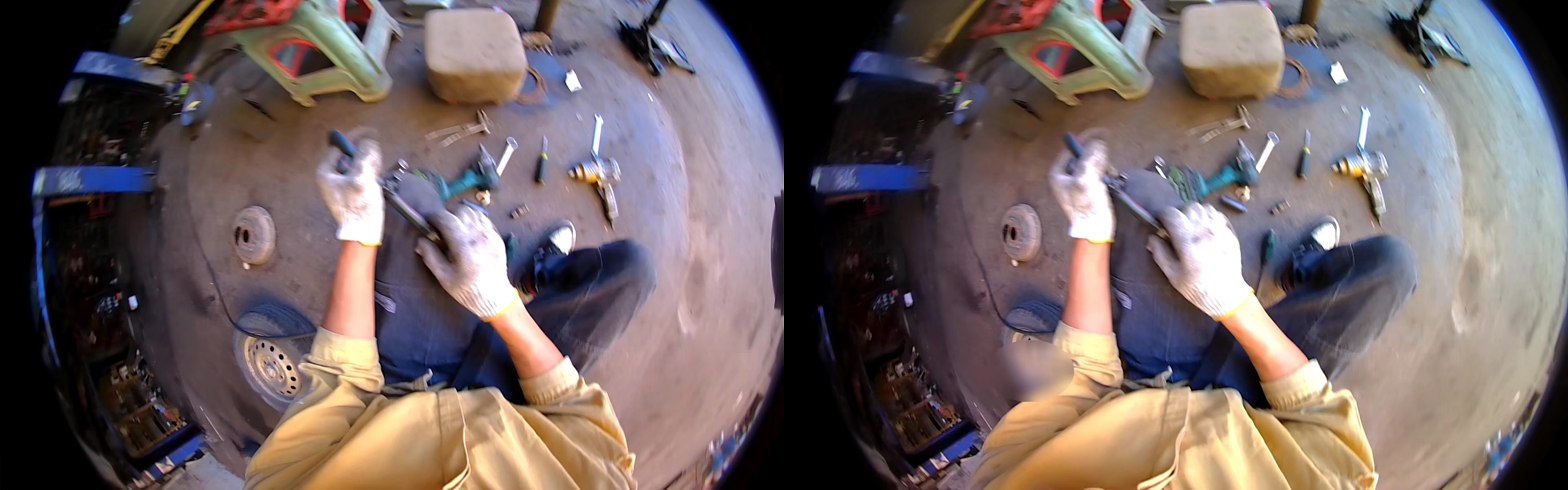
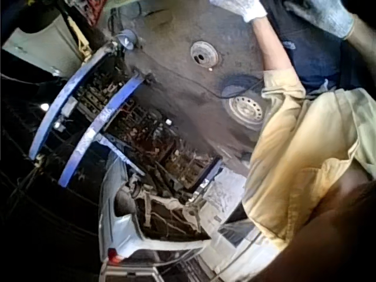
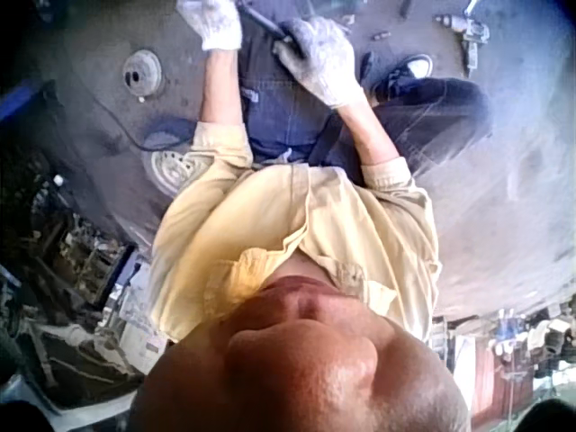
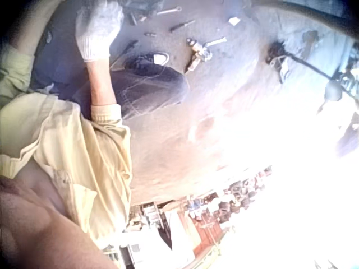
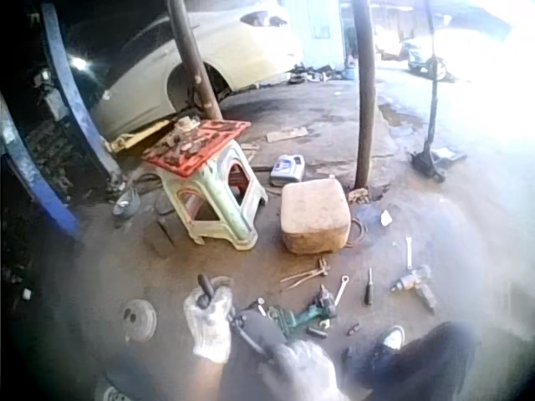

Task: The person sits on the garage floor and uses a screwdriver to disassemble a pneumatic tool, removing a metal component. They then use a wrench to tighten a fitting on the tool's hose connection and inspect the disassembled parts.

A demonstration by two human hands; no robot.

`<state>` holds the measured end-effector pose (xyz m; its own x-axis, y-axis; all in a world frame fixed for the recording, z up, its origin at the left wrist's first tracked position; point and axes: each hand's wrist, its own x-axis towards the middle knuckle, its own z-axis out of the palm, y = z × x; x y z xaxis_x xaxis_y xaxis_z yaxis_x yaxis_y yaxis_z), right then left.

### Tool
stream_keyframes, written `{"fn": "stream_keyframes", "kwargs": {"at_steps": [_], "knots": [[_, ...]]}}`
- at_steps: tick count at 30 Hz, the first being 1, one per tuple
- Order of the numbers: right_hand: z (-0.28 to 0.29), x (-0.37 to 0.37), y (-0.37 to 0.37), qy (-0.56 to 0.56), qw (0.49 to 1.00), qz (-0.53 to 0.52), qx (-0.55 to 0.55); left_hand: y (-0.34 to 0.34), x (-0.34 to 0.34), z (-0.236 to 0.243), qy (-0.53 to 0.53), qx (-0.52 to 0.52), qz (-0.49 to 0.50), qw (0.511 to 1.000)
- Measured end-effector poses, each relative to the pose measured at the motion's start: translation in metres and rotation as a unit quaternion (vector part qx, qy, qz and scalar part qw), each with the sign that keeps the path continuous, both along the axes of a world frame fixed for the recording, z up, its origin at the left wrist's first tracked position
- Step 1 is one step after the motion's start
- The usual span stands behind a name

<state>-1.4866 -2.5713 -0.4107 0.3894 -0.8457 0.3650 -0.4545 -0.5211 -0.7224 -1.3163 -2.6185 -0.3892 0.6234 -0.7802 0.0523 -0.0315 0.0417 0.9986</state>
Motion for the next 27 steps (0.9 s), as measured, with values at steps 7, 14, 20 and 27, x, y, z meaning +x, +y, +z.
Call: {"fn": "stream_keyframes", "kwargs": {"at_steps": [7, 14, 20, 27], "knots": [[0.030, 0.006, 0.009, -0.095, 0.991, 0.028, 0.089, 0.002, -0.003, 0.011, 0.060, 0.004, -0.018, 0.998], [0.030, -0.009, 0.012, -0.115, 0.956, 0.017, 0.268, 0.018, -0.004, -0.004, -0.161, 0.045, -0.034, 0.985], [0.039, -0.048, -0.026, -0.169, 0.912, 0.048, 0.372, 0.032, -0.005, 0.007, -0.406, 0.042, -0.077, 0.909], [0.030, -0.063, -0.064, 0.021, 0.949, 0.075, 0.305, 0.031, 0.000, -0.007, -0.497, 0.000, -0.087, 0.864]]}}
